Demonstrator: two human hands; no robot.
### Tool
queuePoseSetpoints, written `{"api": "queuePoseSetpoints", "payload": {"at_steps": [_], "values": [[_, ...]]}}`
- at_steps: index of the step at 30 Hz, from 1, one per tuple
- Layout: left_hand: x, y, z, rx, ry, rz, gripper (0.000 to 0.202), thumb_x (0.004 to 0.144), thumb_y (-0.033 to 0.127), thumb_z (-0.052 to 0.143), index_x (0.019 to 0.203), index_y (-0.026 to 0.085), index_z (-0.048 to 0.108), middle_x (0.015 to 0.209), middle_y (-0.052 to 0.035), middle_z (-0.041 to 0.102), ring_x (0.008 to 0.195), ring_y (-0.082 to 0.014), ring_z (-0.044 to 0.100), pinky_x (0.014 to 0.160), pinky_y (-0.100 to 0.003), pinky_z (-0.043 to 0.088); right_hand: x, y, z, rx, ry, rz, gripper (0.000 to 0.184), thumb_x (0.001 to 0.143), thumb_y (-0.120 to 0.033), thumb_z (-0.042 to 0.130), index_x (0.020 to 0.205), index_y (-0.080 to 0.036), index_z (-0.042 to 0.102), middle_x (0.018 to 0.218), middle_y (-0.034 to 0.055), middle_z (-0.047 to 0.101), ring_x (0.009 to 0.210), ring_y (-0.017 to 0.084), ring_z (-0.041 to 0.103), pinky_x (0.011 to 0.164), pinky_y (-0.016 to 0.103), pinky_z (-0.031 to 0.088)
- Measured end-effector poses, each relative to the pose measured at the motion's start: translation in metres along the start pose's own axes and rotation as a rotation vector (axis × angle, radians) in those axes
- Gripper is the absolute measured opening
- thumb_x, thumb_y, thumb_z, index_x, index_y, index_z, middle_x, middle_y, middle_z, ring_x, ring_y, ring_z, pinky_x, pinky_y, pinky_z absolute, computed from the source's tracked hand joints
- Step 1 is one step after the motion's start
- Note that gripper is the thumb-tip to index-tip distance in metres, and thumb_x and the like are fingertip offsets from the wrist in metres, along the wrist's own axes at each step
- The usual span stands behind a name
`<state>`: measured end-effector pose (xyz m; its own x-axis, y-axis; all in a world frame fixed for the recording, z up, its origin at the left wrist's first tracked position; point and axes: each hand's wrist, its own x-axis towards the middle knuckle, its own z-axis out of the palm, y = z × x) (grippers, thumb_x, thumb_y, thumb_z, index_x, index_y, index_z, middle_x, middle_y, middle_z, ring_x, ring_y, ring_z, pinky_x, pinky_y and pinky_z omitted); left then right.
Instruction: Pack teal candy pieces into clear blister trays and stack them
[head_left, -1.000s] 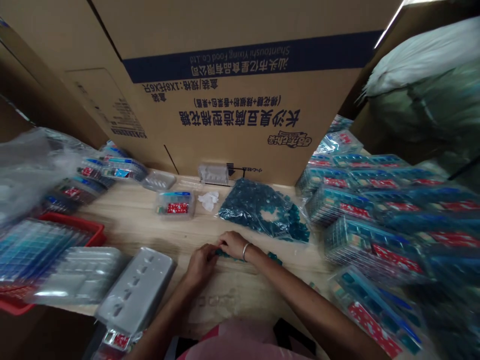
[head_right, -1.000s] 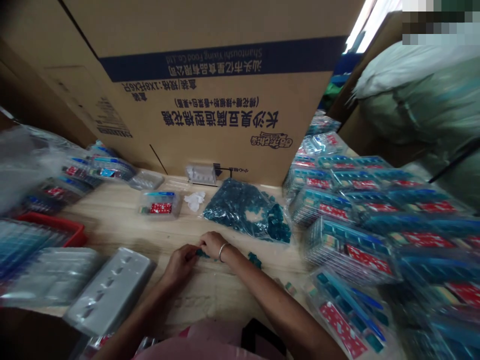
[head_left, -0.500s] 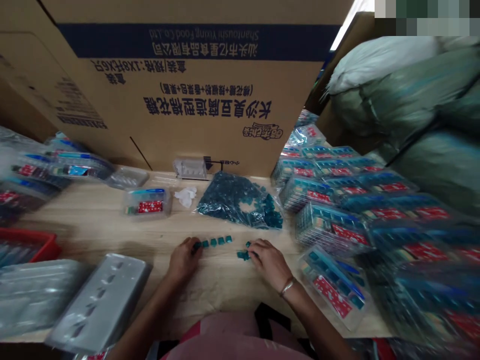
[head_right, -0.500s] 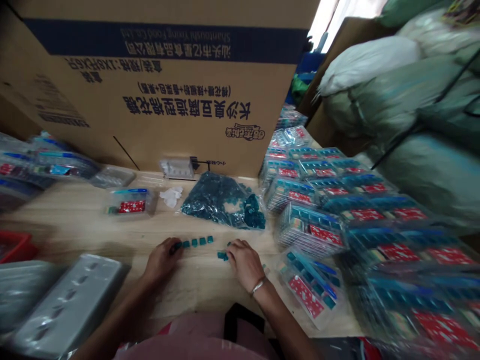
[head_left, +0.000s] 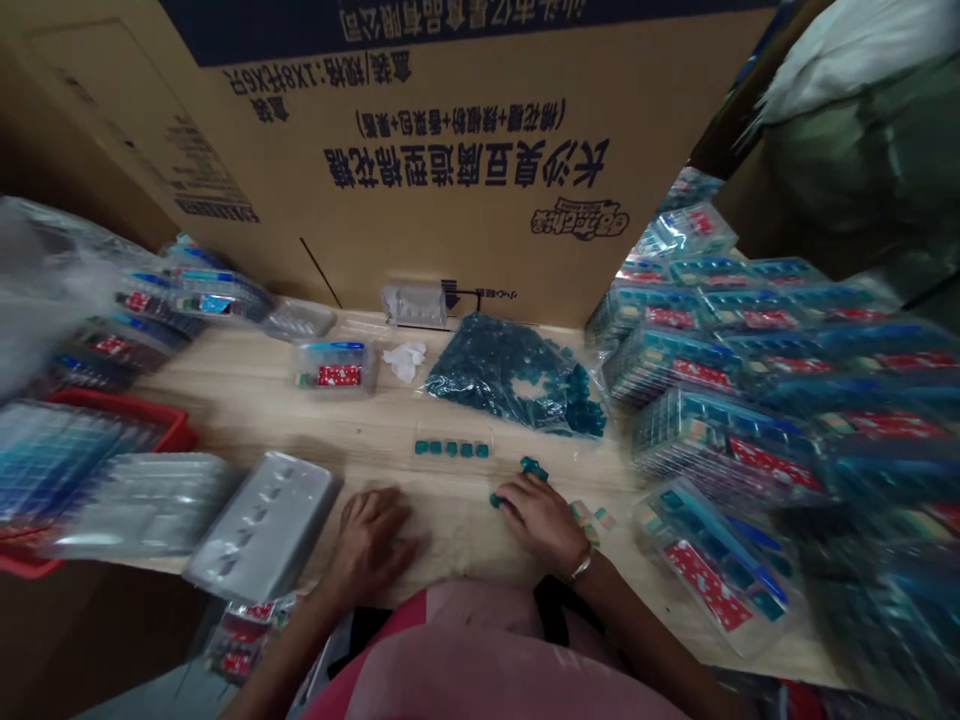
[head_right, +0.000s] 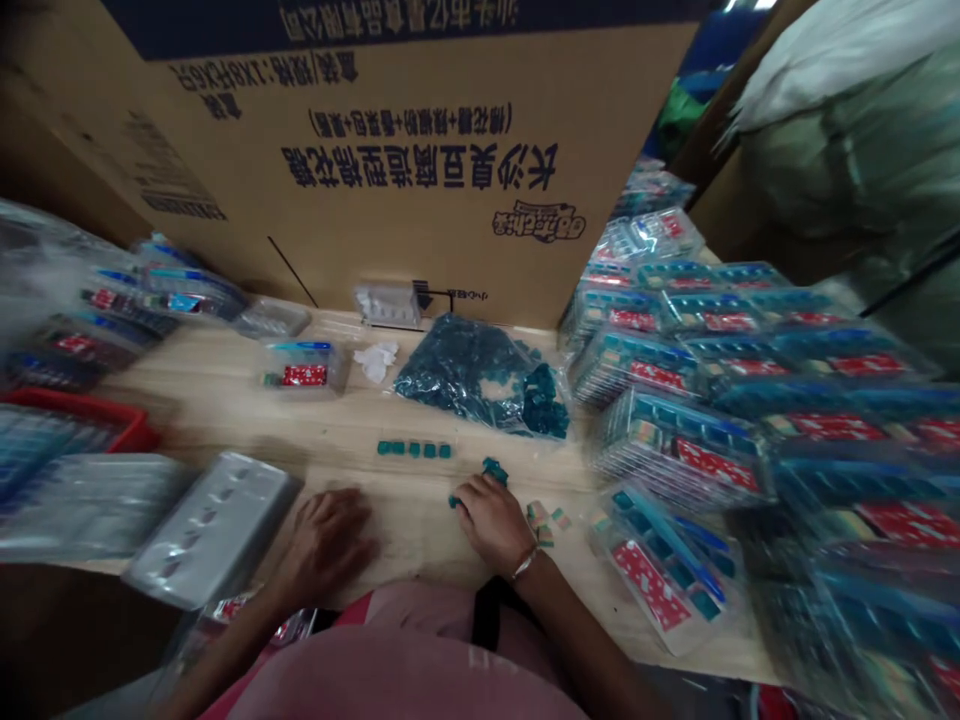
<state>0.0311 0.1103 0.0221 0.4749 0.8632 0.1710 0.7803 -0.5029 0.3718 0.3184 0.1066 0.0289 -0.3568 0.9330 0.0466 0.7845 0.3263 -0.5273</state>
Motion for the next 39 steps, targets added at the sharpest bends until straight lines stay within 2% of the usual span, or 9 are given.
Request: {"api": "queuePoseSetpoints", "payload": {"at_steps": [3, 7, 13, 15, 19, 22, 26, 31, 39], "values": [[-0.005, 0.003, 0.008, -0.013, 0.006, -0.002, 0.029, 0.079, 0.038, 0.058, 0.102, 0.021, 0.063, 0.121, -0.0114, 0.055, 0.109, -0.0274, 0.049, 0.092, -0.044, 0.038, 0.004, -0.003, 0.001, -0.009, -0.012, 0.045, 0.014, 0.083, -0.014, 0.05, 0.092, -0.02, 0.06, 0.095, 0.0052, 0.062, 0.091, 0.018, 0.057, 0.078, 0.028, 0.042], [0.014, 0.008, 0.018, -0.018, 0.026, -0.029, 0.028, 0.081, 0.037, 0.056, 0.102, 0.021, 0.062, 0.119, -0.0114, 0.056, 0.109, -0.0271, 0.048, 0.092, -0.045, 0.037, 0.009, -0.003, -0.002, 0.01, -0.073, 0.106, 0.015, 0.08, -0.01, 0.051, 0.089, -0.018, 0.061, 0.093, 0.0062, 0.063, 0.089, 0.019, 0.059, 0.077, 0.028, 0.044], [0.029, 0.031, 0.021, -0.092, 0.169, -0.056, 0.023, 0.078, 0.033, 0.059, 0.096, 0.02, 0.064, 0.115, -0.0125, 0.057, 0.105, -0.0272, 0.05, 0.091, -0.045, 0.04, -0.001, -0.009, -0.001, 0.474, -0.118, 0.138, 0.014, 0.073, -0.014, 0.059, 0.085, -0.018, 0.066, 0.078, 0.0018, 0.066, 0.068, 0.013, 0.061, 0.063, 0.022, 0.045], [0.028, 0.044, 0.021, -0.269, 0.195, -0.092, 0.019, 0.08, 0.03, 0.057, 0.093, 0.019, 0.065, 0.106, -0.0115, 0.062, 0.097, -0.0238, 0.055, 0.085, -0.04, 0.045, -0.004, -0.014, 0.001, 0.618, -0.097, 0.184, 0.015, 0.072, -0.018, 0.061, 0.086, -0.018, 0.066, 0.077, 0.0021, 0.067, 0.068, 0.014, 0.062, 0.062, 0.022, 0.046], [0.027, 0.069, 0.026, -0.772, 0.04, -0.203, 0.017, 0.082, 0.03, 0.056, 0.089, 0.019, 0.065, 0.081, -0.0051, 0.067, 0.074, -0.0159, 0.062, 0.068, -0.027, 0.05, -0.007, -0.021, 0.004, 0.827, -0.052, 0.215, 0.018, 0.074, -0.028, 0.062, 0.09, -0.019, 0.065, 0.082, 0.0031, 0.07, 0.075, 0.016, 0.064, 0.068, 0.026, 0.05], [0.031, 0.075, 0.03, -0.863, 0.024, -0.235, 0.013, 0.08, 0.028, 0.058, 0.083, 0.018, 0.066, 0.074, -0.0031, 0.067, 0.067, -0.0142, 0.061, 0.063, -0.024, 0.048, -0.008, -0.019, 0.007, 0.878, -0.042, 0.203, 0.02, 0.075, -0.031, 0.062, 0.09, -0.018, 0.065, 0.083, 0.0039, 0.07, 0.075, 0.016, 0.065, 0.067, 0.026, 0.051], [0.038, 0.066, 0.032, -0.533, -0.004, -0.053, 0.014, 0.083, 0.022, 0.053, 0.081, 0.018, 0.066, 0.075, -0.0045, 0.065, 0.072, -0.016, 0.058, 0.068, -0.028, 0.044, -0.013, -0.01, 0.014, 0.642, 0.039, 0.137, 0.016, 0.08, -0.028, 0.058, 0.09, -0.019, 0.066, 0.084, 0.0049, 0.069, 0.077, 0.016, 0.065, 0.069, 0.026, 0.051], [0.04, 0.051, 0.04, -0.097, -0.055, 0.111, 0.01, 0.079, 0.023, 0.058, 0.086, 0.02, 0.065, 0.088, -0.0057, 0.065, 0.085, -0.0209, 0.054, 0.078, -0.037, 0.038, -0.012, -0.003, 0.025, 0.211, 0.123, -0.171, 0.022, 0.089, -0.018, 0.044, 0.095, -0.019, 0.066, 0.096, 0.0075, 0.069, 0.091, 0.018, 0.063, 0.083, 0.03, 0.049], [0.039, 0.053, 0.062, -0.171, -0.009, 0.091, 0.014, 0.083, 0.018, 0.053, 0.088, 0.019, 0.065, 0.083, -0.0059, 0.062, 0.079, -0.0188, 0.053, 0.072, -0.032, 0.041, -0.01, -0.01, 0.03, 0.016, 0.089, -0.244, 0.016, 0.087, -0.016, 0.049, 0.084, -0.018, 0.065, 0.094, 0.0059, 0.07, 0.086, 0.017, 0.062, 0.079, 0.028, 0.05]]}}
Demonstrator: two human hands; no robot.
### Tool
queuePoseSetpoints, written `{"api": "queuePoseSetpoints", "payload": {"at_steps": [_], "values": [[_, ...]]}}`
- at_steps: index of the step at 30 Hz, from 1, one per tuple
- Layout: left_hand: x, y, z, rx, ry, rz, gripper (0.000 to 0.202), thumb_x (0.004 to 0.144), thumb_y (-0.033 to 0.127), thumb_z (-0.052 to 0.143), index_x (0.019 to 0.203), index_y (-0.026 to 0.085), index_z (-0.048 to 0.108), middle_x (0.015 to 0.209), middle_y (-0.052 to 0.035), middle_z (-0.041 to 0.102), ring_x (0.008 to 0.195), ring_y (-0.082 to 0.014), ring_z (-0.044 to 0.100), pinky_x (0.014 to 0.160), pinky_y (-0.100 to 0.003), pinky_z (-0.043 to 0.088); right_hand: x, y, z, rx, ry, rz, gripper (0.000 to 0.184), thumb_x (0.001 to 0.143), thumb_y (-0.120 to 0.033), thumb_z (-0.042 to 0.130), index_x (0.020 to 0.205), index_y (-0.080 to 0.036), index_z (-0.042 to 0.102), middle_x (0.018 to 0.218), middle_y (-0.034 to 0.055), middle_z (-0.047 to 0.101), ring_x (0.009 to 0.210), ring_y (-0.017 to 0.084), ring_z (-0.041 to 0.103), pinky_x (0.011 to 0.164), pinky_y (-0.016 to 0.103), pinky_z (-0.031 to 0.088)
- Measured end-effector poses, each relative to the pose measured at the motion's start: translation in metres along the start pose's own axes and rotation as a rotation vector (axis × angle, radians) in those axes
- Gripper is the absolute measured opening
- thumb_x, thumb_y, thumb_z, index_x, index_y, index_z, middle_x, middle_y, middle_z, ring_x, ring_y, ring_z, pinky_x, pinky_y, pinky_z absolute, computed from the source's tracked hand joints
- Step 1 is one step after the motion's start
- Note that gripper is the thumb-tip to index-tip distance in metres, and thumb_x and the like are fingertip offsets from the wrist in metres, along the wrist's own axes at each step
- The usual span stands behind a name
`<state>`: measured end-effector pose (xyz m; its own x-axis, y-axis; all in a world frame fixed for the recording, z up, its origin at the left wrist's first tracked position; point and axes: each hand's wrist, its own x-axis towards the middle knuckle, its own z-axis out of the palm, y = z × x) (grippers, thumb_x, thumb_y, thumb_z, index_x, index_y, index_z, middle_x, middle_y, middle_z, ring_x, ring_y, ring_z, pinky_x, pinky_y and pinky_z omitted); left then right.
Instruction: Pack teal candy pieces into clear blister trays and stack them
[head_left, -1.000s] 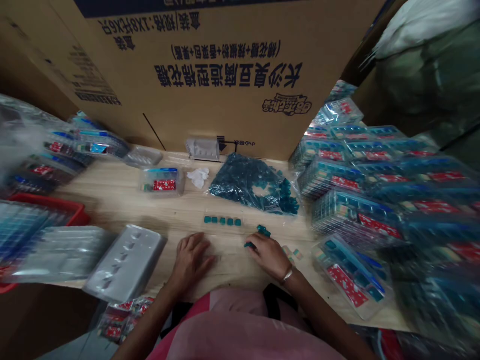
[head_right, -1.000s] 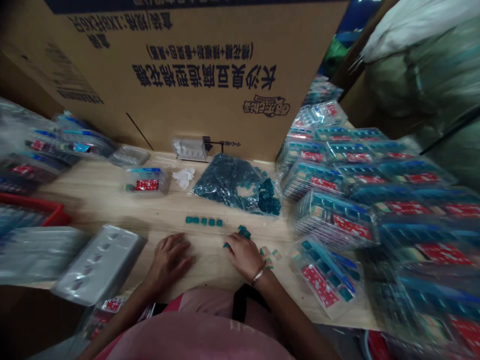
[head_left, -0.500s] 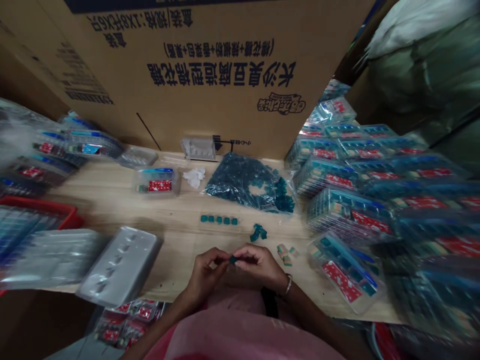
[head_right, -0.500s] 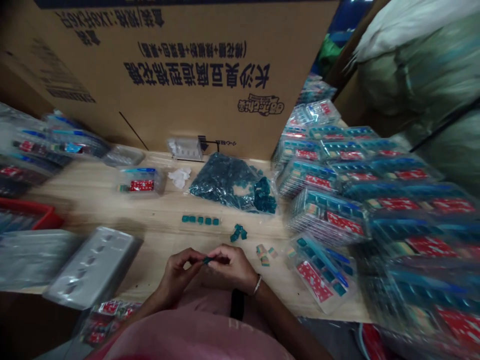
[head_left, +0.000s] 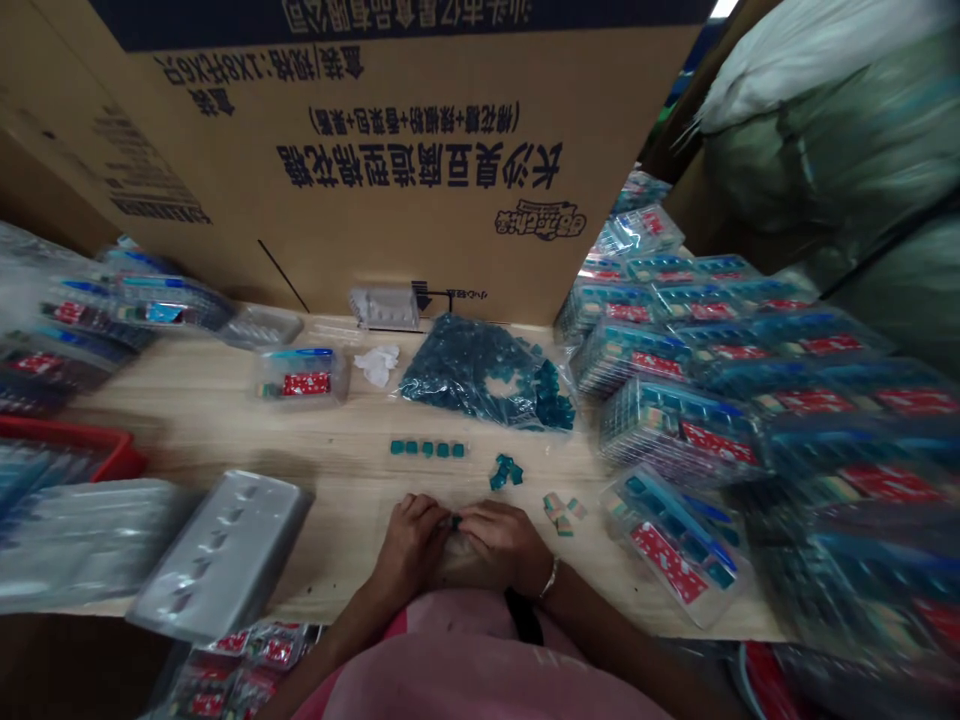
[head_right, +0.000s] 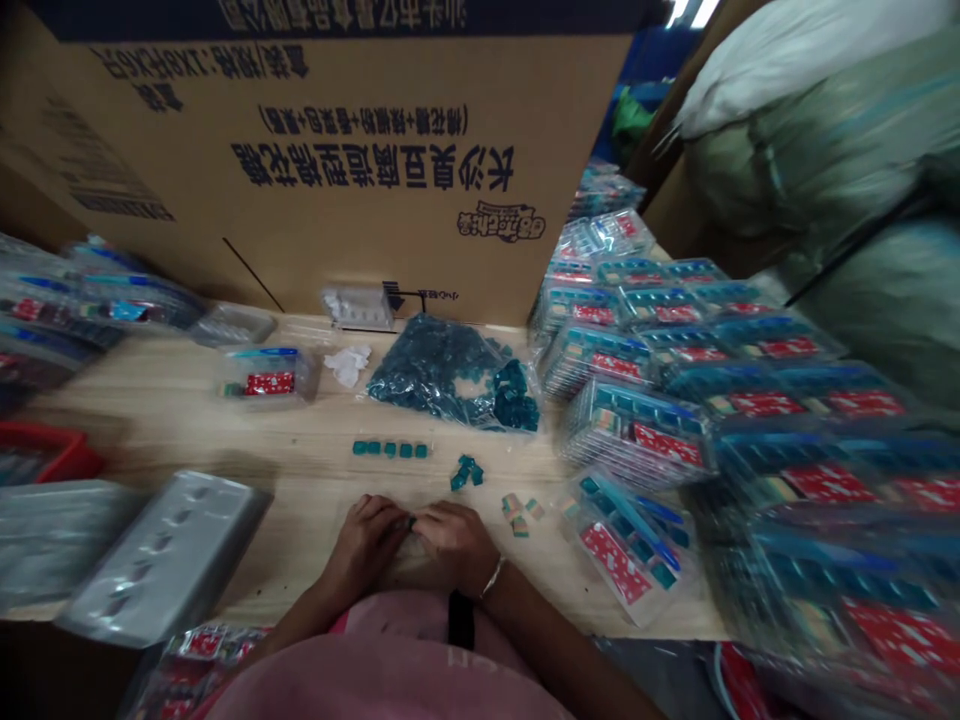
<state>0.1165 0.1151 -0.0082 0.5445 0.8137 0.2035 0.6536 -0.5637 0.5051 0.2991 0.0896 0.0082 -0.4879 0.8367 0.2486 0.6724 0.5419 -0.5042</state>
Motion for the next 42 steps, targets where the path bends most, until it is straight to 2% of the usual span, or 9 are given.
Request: {"api": "queuePoseSetpoints", "payload": {"at_steps": [4, 8, 14, 19, 22, 25, 31, 38, 42], "values": [[0.003, -0.001, -0.003, -0.101, 0.022, 0.041, 0.021, 0.081, 0.013, 0.05, 0.098, 0.016, 0.063, 0.083, -0.0061, 0.062, 0.078, -0.018, 0.055, 0.075, -0.033, 0.042, -0.001, 0.005, -0.011, -0.033, -0.001, 0.005, 0.013, 0.086, -0.017, 0.051, 0.082, -0.019, 0.064, 0.091, 0.005, 0.067, 0.084, 0.017, 0.06, 0.076, 0.027, 0.049], [0.006, 0.007, -0.008, -0.07, -0.033, 0.05, 0.028, 0.082, 0.018, 0.054, 0.108, 0.024, 0.063, 0.093, -0.0066, 0.063, 0.085, -0.0205, 0.054, 0.072, -0.033, 0.041, -0.001, 0.025, -0.033, -0.105, 0.087, 0.195, 0.02, 0.085, -0.01, 0.048, 0.092, -0.021, 0.063, 0.097, 0.0042, 0.064, 0.09, 0.016, 0.059, 0.078, 0.026, 0.047], [0.012, 0.017, -0.002, -0.006, -0.025, -0.06, 0.025, 0.075, 0.018, 0.064, 0.098, 0.027, 0.069, 0.085, -0.0047, 0.064, 0.08, -0.02, 0.054, 0.068, -0.032, 0.04, 0.004, 0.027, -0.047, -0.345, -0.152, 0.278, 0.017, 0.083, -0.009, 0.049, 0.085, -0.019, 0.062, 0.089, 0.0057, 0.06, 0.081, 0.017, 0.059, 0.073, 0.027, 0.048], [0.013, 0.014, -0.004, -0.064, -0.04, -0.09, 0.027, 0.068, 0.017, 0.068, 0.094, 0.022, 0.069, 0.086, -0.0056, 0.065, 0.081, -0.0214, 0.056, 0.07, -0.034, 0.043, 0.006, 0.022, -0.043, -0.382, -0.183, 0.238, 0.014, 0.079, -0.007, 0.051, 0.081, -0.018, 0.06, 0.093, 0.0071, 0.06, 0.091, 0.02, 0.057, 0.078, 0.029, 0.046], [0.016, 0.017, -0.01, -0.192, 0.029, -0.139, 0.03, 0.065, 0.019, 0.069, 0.096, 0.02, 0.067, 0.09, -0.0067, 0.067, 0.084, -0.0228, 0.058, 0.076, -0.037, 0.046, 0.007, 0.02, -0.043, -0.221, -0.095, 0.211, 0.013, 0.075, -0.007, 0.053, 0.078, -0.018, 0.058, 0.083, 0.0043, 0.06, 0.082, 0.018, 0.057, 0.074, 0.028, 0.045], [0.023, 0.028, -0.015, -0.456, 0.115, -0.191, 0.03, 0.071, 0.025, 0.064, 0.1, 0.02, 0.065, 0.093, -0.0064, 0.067, 0.085, -0.0203, 0.06, 0.077, -0.034, 0.048, 0.008, 0.011, -0.044, 0.142, 0.079, 0.282, 0.013, 0.07, -0.006, 0.052, 0.074, -0.019, 0.055, 0.073, -0.0005, 0.056, 0.066, 0.012, 0.054, 0.063, 0.023, 0.043], [0.031, 0.043, -0.017, -1.034, 0.113, -0.398, 0.018, 0.065, 0.022, 0.066, 0.082, 0.015, 0.066, 0.079, -0.0039, 0.07, 0.073, -0.0164, 0.064, 0.07, -0.027, 0.049, 0.014, -0.005, -0.031, 0.708, 0.214, 0.451, 0.005, 0.067, -0.014, 0.052, 0.069, -0.019, 0.053, 0.069, -0.0022, 0.054, 0.063, 0.011, 0.05, 0.057, 0.021, 0.039], [0.027, 0.037, -0.028, -1.173, 0.144, -0.633, 0.016, 0.059, 0.025, 0.073, 0.068, 0.016, 0.066, 0.061, 0.0014, 0.064, 0.056, -0.0105, 0.055, 0.058, -0.022, 0.044, 0.025, -0.005, -0.019, 1.124, 0.069, 0.522, 0.017, 0.067, -0.032, 0.062, 0.074, -0.018, 0.055, 0.066, -0.0033, 0.054, 0.059, 0.01, 0.049, 0.057, 0.023, 0.039], [0.027, 0.029, -0.046, -0.99, 0.076, -0.471, 0.019, 0.065, 0.033, 0.072, 0.069, 0.016, 0.064, 0.062, 0.0004, 0.062, 0.058, -0.0121, 0.055, 0.06, -0.024, 0.043, 0.031, -0.004, -0.022, 1.106, 0.048, 0.485, 0.019, 0.068, -0.033, 0.065, 0.074, -0.017, 0.055, 0.065, -0.0038, 0.054, 0.057, 0.009, 0.048, 0.056, 0.022, 0.038]]}}
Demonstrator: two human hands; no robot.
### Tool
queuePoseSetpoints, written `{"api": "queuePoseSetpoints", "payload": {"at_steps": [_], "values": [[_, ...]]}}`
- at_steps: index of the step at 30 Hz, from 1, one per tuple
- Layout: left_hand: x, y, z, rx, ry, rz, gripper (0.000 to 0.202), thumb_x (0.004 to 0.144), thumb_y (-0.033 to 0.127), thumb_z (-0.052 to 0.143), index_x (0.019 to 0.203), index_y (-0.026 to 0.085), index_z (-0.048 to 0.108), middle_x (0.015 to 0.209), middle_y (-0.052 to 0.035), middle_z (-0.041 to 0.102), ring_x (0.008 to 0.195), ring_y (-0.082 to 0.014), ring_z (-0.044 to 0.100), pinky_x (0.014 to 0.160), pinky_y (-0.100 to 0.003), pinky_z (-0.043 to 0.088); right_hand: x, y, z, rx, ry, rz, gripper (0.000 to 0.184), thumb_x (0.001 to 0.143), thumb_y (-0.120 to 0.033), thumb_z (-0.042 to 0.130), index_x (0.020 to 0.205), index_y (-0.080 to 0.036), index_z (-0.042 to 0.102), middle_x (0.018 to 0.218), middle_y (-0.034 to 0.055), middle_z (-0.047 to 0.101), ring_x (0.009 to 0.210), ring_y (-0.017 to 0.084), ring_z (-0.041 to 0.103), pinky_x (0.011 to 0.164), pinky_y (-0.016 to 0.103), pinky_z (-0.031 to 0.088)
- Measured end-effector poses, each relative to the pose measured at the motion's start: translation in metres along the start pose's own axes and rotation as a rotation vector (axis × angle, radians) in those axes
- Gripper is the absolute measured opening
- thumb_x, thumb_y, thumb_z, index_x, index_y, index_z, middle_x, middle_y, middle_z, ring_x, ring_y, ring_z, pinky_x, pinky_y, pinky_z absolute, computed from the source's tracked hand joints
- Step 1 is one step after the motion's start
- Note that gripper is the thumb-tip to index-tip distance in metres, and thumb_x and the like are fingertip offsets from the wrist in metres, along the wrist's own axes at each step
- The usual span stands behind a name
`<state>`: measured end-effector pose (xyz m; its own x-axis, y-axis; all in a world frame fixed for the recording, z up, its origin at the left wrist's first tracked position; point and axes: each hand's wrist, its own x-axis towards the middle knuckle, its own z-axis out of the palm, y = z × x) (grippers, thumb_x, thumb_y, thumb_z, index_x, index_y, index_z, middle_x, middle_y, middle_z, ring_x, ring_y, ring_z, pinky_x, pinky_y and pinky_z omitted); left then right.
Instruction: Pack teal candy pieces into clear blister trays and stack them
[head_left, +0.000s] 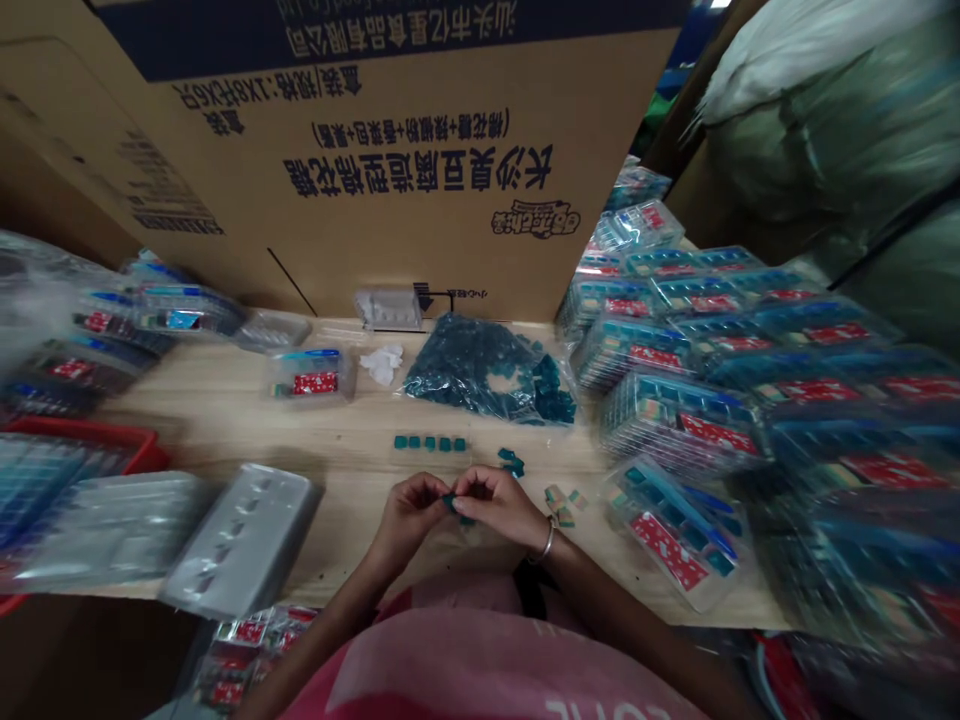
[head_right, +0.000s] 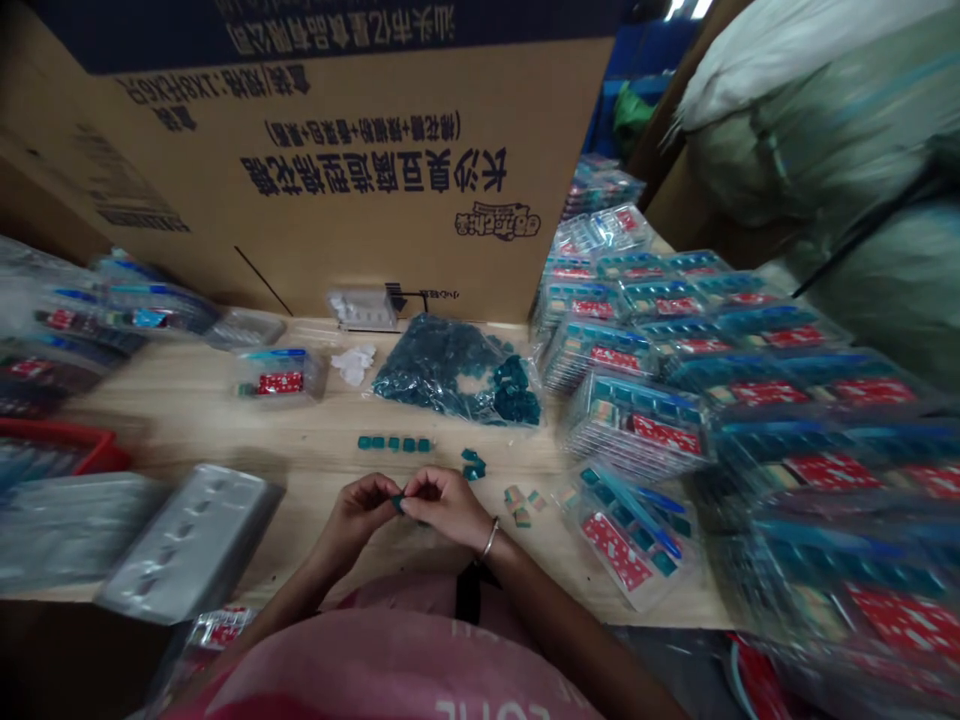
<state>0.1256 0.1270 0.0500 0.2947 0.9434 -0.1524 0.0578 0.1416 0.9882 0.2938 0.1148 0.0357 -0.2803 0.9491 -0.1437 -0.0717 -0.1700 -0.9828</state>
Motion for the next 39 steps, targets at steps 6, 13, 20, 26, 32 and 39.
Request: {"api": "queuePoseSetpoints", "payload": {"at_steps": [6, 13, 20, 26, 32, 39], "values": [[-0.007, -0.017, -0.036, 0.807, -0.112, 0.417, 0.011, 0.075, 0.024, 0.062, 0.084, 0.022, 0.069, 0.086, -0.0052, 0.067, 0.085, -0.0197, 0.057, 0.08, -0.035, 0.04, 0.0, 0.014, 0.003, -0.731, -0.103, -0.294, 0.005, 0.074, -0.013, 0.061, 0.076, -0.018, 0.06, 0.078, 0.0012, 0.059, 0.076, 0.014, 0.054, 0.07, 0.025, 0.042], [-0.013, -0.038, -0.034, 1.025, -0.079, 0.468, 0.016, 0.076, 0.021, 0.057, 0.089, 0.023, 0.066, 0.087, -0.0041, 0.066, 0.084, -0.0198, 0.057, 0.081, -0.037, 0.038, -0.004, 0.007, -0.001, -1.121, -0.201, -0.404, 0.006, 0.083, -0.02, 0.059, 0.087, -0.021, 0.063, 0.09, 0.0017, 0.062, 0.088, 0.016, 0.055, 0.079, 0.026, 0.042], [-0.011, -0.026, -0.014, 1.005, -0.086, 0.548, 0.017, 0.076, 0.025, 0.06, 0.093, 0.024, 0.065, 0.092, -0.0057, 0.066, 0.087, -0.0223, 0.057, 0.084, -0.041, 0.039, -0.014, -0.002, -0.042, -1.394, 0.217, -0.124, 0.014, 0.079, -0.006, 0.054, 0.083, -0.017, 0.061, 0.093, 0.0095, 0.061, 0.093, 0.023, 0.053, 0.082, 0.034, 0.043], [0.006, -0.023, 0.013, 0.584, -0.043, 0.371, 0.021, 0.078, 0.022, 0.054, 0.097, 0.019, 0.062, 0.084, -0.0038, 0.064, 0.072, -0.0151, 0.061, 0.065, -0.028, 0.049, -0.016, -0.009, -0.029, -1.103, 0.201, -0.198, 0.02, 0.076, -0.002, 0.051, 0.084, -0.019, 0.058, 0.084, 0.0017, 0.06, 0.078, 0.014, 0.057, 0.071, 0.024, 0.045], [0.017, -0.021, 0.012, 0.646, -0.04, 0.293, 0.017, 0.075, 0.019, 0.054, 0.088, 0.018, 0.064, 0.08, -0.0046, 0.064, 0.073, -0.0169, 0.06, 0.067, -0.029, 0.05, -0.027, -0.002, -0.042, -1.189, 0.208, -0.193, 0.018, 0.078, -0.005, 0.049, 0.081, -0.02, 0.06, 0.083, 0.0031, 0.061, 0.084, 0.017, 0.057, 0.076, 0.027, 0.044], [0.044, -0.012, 0.052, 0.794, -0.25, 0.389, 0.019, 0.067, 0.007, 0.055, 0.078, 0.018, 0.065, 0.082, -0.0056, 0.065, 0.082, -0.0202, 0.06, 0.077, -0.033, 0.048, 0.003, -0.014, -0.064, -1.139, 0.313, -0.087, 0.017, 0.076, -0.007, 0.052, 0.082, -0.019, 0.061, 0.086, 0.0042, 0.062, 0.083, 0.017, 0.059, 0.072, 0.026, 0.044]]}}
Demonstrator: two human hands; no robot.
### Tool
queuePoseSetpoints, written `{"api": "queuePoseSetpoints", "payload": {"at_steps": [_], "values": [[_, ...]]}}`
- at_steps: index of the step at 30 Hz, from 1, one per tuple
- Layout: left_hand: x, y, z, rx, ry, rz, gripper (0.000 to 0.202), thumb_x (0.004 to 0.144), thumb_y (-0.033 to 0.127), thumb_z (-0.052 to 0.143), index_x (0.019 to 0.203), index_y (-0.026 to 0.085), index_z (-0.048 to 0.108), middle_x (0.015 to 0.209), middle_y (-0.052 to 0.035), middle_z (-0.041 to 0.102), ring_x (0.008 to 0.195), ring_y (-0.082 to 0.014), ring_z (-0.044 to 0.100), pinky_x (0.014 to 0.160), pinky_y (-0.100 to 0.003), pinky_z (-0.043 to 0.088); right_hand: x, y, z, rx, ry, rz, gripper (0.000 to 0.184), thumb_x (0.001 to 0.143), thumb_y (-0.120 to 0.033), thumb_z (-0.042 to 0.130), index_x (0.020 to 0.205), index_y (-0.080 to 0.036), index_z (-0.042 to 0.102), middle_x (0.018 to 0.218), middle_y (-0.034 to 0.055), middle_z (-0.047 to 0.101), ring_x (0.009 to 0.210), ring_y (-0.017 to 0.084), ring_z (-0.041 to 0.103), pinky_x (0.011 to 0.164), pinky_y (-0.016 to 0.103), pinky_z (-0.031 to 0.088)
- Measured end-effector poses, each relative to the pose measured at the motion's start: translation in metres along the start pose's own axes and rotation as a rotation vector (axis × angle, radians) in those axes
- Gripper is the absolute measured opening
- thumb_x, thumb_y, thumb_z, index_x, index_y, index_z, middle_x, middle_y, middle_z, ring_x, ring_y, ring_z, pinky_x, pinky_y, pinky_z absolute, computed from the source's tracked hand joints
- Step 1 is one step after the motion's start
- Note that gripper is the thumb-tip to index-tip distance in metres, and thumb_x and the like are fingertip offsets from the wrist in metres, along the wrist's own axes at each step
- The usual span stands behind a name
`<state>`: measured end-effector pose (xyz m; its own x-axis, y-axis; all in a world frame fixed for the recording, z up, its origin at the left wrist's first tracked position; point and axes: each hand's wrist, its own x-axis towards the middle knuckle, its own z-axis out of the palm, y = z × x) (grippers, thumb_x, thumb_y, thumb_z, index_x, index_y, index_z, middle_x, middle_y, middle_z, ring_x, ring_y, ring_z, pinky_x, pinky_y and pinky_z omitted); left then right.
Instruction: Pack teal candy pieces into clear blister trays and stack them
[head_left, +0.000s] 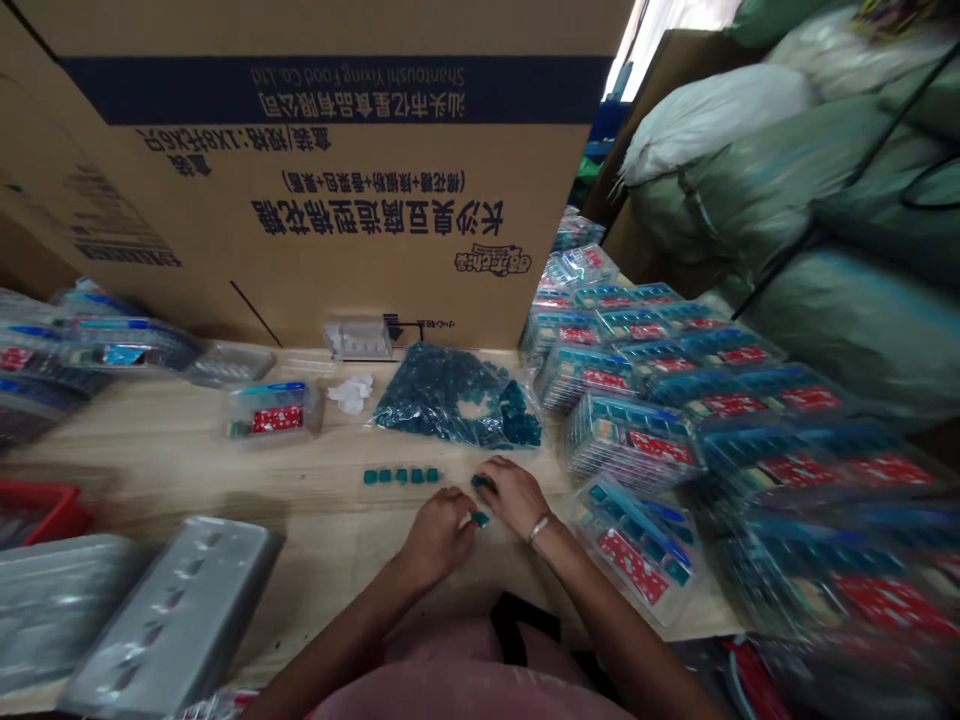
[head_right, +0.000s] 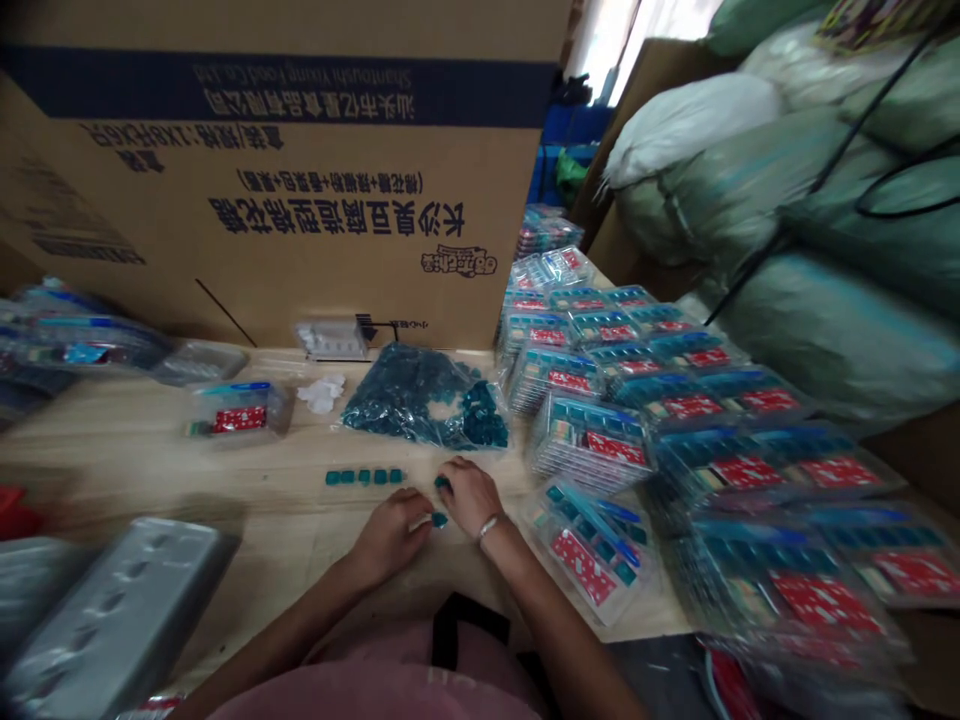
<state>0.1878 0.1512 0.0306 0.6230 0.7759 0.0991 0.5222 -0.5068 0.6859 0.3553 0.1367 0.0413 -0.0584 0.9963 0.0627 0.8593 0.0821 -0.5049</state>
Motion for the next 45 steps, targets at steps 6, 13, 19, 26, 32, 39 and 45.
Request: {"api": "queuePoseSetpoints", "payload": {"at_steps": [6, 13, 19, 26, 32, 39, 45], "values": [[0.009, -0.006, 0.0, -0.361, 0.201, -0.232, 0.024, 0.068, 0.013, 0.057, 0.091, 0.017, 0.064, 0.083, -0.0044, 0.068, 0.064, -0.0144, 0.06, 0.064, -0.028, 0.049, 0.007, -0.002, 0.015, 0.42, 0.02, 0.053, 0.016, 0.071, -0.009, 0.054, 0.084, -0.017, 0.061, 0.076, 0.0008, 0.063, 0.069, 0.013, 0.06, 0.063, 0.024, 0.046], [-0.003, -0.007, -0.009, -0.86, 0.309, -0.343, 0.011, 0.062, 0.023, 0.065, 0.071, 0.016, 0.063, 0.067, -0.0011, 0.067, 0.062, -0.0144, 0.061, 0.061, -0.026, 0.05, -0.007, -0.025, 0.022, 0.61, 0.006, -0.024, 0.019, 0.071, -0.01, 0.054, 0.087, -0.018, 0.062, 0.081, 0.0017, 0.064, 0.071, 0.013, 0.061, 0.065, 0.025, 0.049], [-0.012, -0.004, -0.019, -0.696, 0.325, -0.319, 0.007, 0.062, 0.019, 0.062, 0.068, 0.016, 0.06, 0.064, 0.001, 0.063, 0.061, -0.0122, 0.058, 0.06, -0.023, 0.047, -0.008, -0.04, 0.024, 0.526, -0.006, -0.076, 0.031, 0.069, -0.005, 0.049, 0.092, -0.019, 0.065, 0.082, 0.002, 0.068, 0.071, 0.014, 0.062, 0.066, 0.025, 0.049], [-0.023, 0.0, -0.029, -0.651, 0.273, -0.311, 0.01, 0.06, 0.013, 0.059, 0.07, 0.015, 0.06, 0.063, 0.0019, 0.06, 0.057, -0.01, 0.055, 0.056, -0.02, 0.043, -0.012, -0.046, 0.028, 0.819, -0.064, 0.036, 0.024, 0.071, -0.014, 0.05, 0.088, -0.018, 0.066, 0.081, 0.0028, 0.07, 0.075, 0.016, 0.065, 0.07, 0.029, 0.051], [-0.025, 0.0, -0.05, -0.909, 0.208, -0.428, 0.014, 0.061, 0.023, 0.065, 0.068, 0.016, 0.056, 0.056, 0.004, 0.058, 0.051, -0.0093, 0.054, 0.053, -0.021, 0.041, -0.004, -0.054, 0.027, 1.098, -0.151, 0.109, 0.016, 0.068, -0.029, 0.064, 0.079, -0.017, 0.062, 0.071, -0.0011, 0.065, 0.063, 0.012, 0.06, 0.062, 0.025, 0.048], [-0.052, -0.017, -0.062, -0.619, 0.169, -0.329, 0.012, 0.07, 0.027, 0.063, 0.073, 0.016, 0.057, 0.062, 0.0017, 0.059, 0.057, -0.0113, 0.055, 0.057, -0.024, 0.042, -0.003, -0.064, 0.04, 1.039, -0.313, 0.049, 0.01, 0.07, -0.024, 0.062, 0.073, -0.017, 0.056, 0.063, -0.0041, 0.057, 0.057, 0.01, 0.053, 0.055, 0.021, 0.043], [-0.088, -0.052, -0.053, 0.094, 0.114, -0.07, 0.01, 0.074, 0.015, 0.058, 0.082, 0.02, 0.063, 0.085, -0.0038, 0.065, 0.083, -0.0186, 0.055, 0.076, -0.032, 0.04, -0.013, -0.076, 0.052, 0.197, -0.291, -0.448, 0.008, 0.074, -0.009, 0.057, 0.076, -0.016, 0.06, 0.082, 0.0041, 0.062, 0.079, 0.016, 0.056, 0.072, 0.026, 0.044]]}}
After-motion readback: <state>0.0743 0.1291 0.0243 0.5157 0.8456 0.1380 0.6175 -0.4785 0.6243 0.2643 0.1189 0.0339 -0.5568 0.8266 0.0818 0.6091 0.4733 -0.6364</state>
